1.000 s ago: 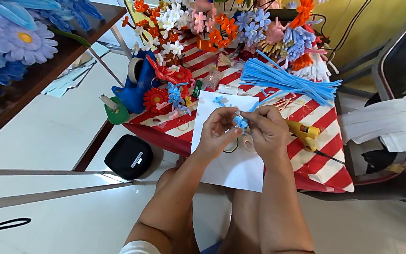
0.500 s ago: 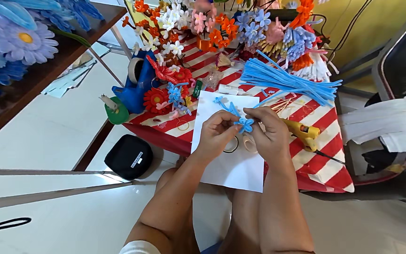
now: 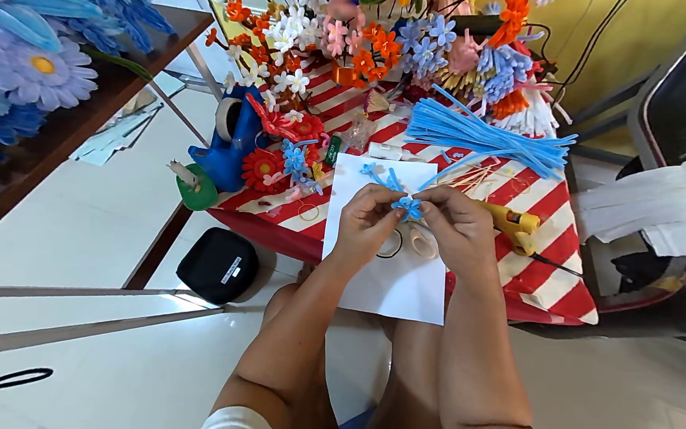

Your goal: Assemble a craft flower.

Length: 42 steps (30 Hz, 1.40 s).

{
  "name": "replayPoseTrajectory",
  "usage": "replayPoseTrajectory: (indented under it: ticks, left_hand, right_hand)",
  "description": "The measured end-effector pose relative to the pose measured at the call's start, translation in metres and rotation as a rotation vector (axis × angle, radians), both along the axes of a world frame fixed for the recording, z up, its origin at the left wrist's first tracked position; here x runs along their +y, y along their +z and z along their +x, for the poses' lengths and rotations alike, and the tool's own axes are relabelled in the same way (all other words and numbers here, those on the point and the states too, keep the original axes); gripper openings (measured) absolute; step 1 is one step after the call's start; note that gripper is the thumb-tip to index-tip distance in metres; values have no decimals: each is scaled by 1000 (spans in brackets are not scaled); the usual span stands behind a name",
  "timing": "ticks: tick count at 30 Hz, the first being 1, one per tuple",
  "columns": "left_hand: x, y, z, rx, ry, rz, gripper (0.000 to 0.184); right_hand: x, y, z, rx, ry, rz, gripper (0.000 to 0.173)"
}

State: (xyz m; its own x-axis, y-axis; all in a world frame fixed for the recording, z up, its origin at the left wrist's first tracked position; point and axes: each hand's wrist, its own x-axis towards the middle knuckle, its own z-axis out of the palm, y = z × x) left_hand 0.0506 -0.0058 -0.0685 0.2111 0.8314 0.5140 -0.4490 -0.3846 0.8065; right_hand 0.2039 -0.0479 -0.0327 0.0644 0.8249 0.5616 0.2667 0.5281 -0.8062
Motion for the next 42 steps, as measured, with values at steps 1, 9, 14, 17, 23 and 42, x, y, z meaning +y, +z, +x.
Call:
replayPoseTrajectory:
  ticks: [1, 9, 14, 17, 23, 42]
  left_hand:
    - [0, 0, 0, -7, -2, 5, 21]
    - [2, -2, 0, -25, -27, 39, 15]
    - [2, -4, 0, -30, -9, 78, 12]
    - [3, -5, 0, -31, 14, 122, 12]
    - [3, -4, 1, -49, 27, 148, 11]
    - [3, -2, -4, -201, -159, -96, 20]
  right_hand:
    - [0, 0, 0, -1, 2, 2, 15]
    - [-1, 1, -1, -7, -14, 14, 13]
    - [-2, 3, -3, -12, -13, 20, 12]
    - [-4, 3, -3, -23, -3, 39, 13]
    - [-3, 3, -2, -44, 9, 78, 16]
    - [7, -7, -6, -92, -31, 12, 19]
